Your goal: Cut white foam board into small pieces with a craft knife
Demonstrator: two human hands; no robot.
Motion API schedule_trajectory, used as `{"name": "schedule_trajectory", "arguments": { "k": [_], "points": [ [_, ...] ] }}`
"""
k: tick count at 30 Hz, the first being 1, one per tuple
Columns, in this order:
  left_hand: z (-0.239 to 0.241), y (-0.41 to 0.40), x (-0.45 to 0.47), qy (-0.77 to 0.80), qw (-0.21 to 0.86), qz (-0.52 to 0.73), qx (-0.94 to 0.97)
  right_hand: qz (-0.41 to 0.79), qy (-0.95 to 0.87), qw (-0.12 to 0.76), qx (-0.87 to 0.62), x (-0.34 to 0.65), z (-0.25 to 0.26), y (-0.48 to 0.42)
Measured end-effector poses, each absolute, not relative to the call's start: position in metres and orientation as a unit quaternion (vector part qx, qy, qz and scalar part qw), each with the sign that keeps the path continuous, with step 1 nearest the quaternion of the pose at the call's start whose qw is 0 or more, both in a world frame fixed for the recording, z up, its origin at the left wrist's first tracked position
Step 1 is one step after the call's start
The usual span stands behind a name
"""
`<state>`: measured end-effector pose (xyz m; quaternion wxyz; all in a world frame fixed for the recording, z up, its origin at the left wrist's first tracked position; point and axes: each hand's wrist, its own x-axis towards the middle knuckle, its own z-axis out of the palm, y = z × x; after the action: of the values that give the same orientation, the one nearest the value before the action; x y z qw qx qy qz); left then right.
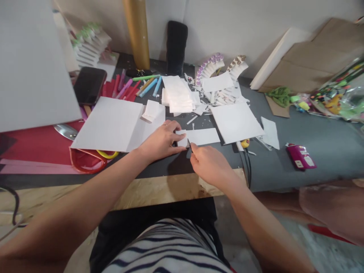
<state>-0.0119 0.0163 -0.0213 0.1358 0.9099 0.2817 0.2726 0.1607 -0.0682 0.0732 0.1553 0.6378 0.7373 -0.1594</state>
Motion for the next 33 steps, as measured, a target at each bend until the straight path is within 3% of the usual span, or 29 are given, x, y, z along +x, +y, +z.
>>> {"name": "schedule_trajectory", "arguments": {
  "k": [33],
  "points": [
    [-0.023,0.019,-0.012,0.278,0.15,0.287,0.904,-0.132,0.735,0.18,0.641,0.158,0.065,-0.108]
  ]
}}
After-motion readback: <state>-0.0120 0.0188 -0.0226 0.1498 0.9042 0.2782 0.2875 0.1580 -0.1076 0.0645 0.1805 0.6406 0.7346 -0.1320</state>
